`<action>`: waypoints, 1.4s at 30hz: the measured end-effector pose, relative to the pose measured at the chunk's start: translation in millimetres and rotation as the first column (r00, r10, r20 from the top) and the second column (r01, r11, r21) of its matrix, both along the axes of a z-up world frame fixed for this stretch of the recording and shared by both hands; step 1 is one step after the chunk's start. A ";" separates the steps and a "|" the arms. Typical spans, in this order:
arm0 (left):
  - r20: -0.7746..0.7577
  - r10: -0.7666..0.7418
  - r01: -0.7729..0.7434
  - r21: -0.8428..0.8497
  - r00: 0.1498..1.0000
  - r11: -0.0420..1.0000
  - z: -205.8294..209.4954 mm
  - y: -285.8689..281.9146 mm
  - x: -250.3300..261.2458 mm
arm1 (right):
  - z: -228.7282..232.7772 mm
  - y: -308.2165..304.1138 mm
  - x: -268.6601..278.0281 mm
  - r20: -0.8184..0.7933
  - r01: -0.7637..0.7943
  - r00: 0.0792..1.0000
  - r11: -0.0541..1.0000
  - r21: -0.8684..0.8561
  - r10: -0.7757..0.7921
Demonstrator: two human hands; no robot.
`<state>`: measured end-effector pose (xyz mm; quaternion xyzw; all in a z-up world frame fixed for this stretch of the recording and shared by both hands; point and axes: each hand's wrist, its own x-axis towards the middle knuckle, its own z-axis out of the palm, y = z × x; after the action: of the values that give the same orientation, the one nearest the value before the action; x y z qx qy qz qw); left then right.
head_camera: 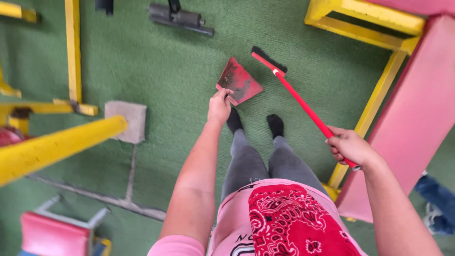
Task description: Sweeping the floor of a gym using a broom and a dustpan.
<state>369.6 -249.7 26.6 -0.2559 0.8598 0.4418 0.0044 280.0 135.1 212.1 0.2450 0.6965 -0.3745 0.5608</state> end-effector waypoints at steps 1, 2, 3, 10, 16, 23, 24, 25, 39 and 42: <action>-0.002 0.039 -0.039 -0.001 0.999 0.999 1.2 9.3 8.7 | -2.6 10.1 -8.2 -0.002 -0.039 0.999 0.999 -0.001 0.039; -0.033 0.030 -0.031 -0.027 0.999 0.999 2.2 16.5 14.9 | -5.9 18.9 -15.3 0.006 -0.010 1.000 1.000 -0.015 0.010; -0.063 0.020 -0.023 -0.054 0.998 0.998 2.8 24.7 20.6 | -9.6 28.2 -23.0 0.014 0.020 1.000 0.999 -0.028 -0.020; -0.119 0.171 -0.181 -0.085 0.978 0.980 7.4 92.4 57.2 | -74.4 84.0 -75.5 -0.140 -0.131 0.982 0.991 -0.011 0.128; -0.023 0.222 -0.223 -0.082 0.975 0.971 -20.8 141.5 78.2 | -200.0 72.7 -62.3 -0.282 -0.168 0.945 0.985 0.021 0.168; 0.028 0.230 -0.226 -0.098 0.973 0.969 -19.0 169.3 65.6 | -144.5 52.6 70.3 -0.246 -0.503 0.838 0.864 -0.007 0.486; 0.038 0.230 -0.227 -0.086 0.972 0.970 -18.3 171.8 64.4 | -132.9 62.4 78.2 -0.161 -0.461 0.881 0.884 -0.083 0.445; 0.033 0.227 -0.223 -0.084 0.973 0.971 -6.0 171.1 61.1 | -114.4 68.7 67.2 -0.166 -0.458 0.882 0.885 -0.079 0.441; 0.203 0.437 -0.449 0.019 0.876 0.893 -37.2 176.9 83.2 | -135.9 57.4 -55.2 -0.187 -0.199 0.965 0.979 -0.053 0.186; 0.212 0.448 -0.454 -0.022 0.868 0.891 -51.4 174.3 85.7 | -154.5 28.9 0.1 -0.180 -0.296 0.944 0.950 -0.103 0.275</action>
<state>455.3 -75.4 -24.8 -0.4949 0.7644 0.4133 -0.0037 280.1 163.9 57.7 0.0731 0.7426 -0.3522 0.5649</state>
